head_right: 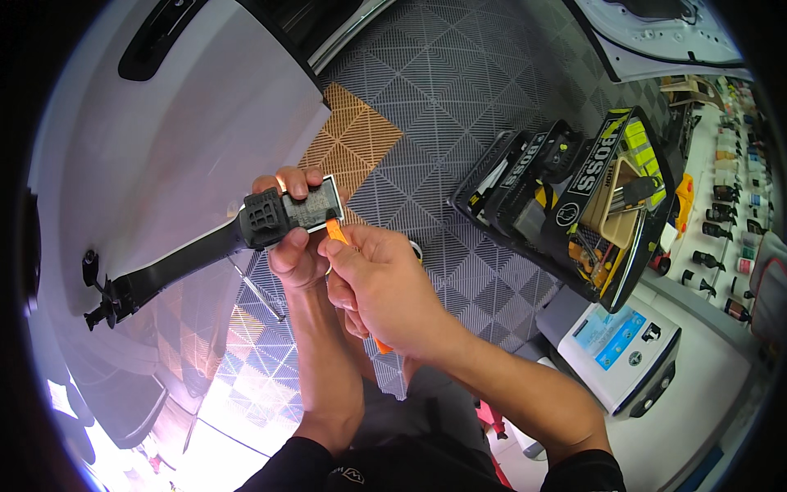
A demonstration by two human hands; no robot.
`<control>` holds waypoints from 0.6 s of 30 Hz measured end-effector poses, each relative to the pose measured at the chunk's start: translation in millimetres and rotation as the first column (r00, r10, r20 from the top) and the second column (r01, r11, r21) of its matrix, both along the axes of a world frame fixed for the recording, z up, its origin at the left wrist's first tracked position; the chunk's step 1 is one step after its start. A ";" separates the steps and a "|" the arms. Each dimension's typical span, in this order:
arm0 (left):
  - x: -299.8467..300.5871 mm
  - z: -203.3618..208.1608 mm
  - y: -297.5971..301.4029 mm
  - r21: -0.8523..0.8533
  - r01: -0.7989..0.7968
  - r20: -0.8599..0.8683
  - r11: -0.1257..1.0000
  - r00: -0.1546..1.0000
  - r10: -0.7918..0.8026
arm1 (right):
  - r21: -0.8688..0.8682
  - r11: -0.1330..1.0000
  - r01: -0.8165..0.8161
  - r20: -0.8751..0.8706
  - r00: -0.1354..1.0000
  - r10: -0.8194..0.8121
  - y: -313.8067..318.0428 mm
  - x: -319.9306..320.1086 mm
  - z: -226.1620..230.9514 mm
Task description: The person installs a new door handle assembly onto a white car door. They use an orange plastic pry tool to remove a label and a socket wrench to tighten mounting bolts. The person repeatedly checks fitment and alignment while working on the door.
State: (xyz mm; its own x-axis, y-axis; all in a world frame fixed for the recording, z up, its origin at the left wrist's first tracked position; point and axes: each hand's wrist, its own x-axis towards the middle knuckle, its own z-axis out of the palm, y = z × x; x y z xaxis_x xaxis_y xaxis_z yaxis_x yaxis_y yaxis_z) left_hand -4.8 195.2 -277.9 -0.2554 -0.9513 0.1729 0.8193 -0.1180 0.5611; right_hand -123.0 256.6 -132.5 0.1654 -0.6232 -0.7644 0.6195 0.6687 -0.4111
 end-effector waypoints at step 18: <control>-3.1 -4.6 3.8 0.050 -0.077 0.066 0.996 0.995 0.074 | 0.052 0.996 0.079 -0.017 0.997 -0.078 -3.1 9.6 -12.2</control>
State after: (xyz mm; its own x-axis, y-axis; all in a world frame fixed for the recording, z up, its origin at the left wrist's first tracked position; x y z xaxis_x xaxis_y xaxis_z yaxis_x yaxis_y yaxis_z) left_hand -7.8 199.1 -282.5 -0.1914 -0.9755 0.1082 0.7894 -0.0875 0.6077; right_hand -113.4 253.5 -144.7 0.1056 -0.5926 -0.7985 0.6648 0.6393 -0.3865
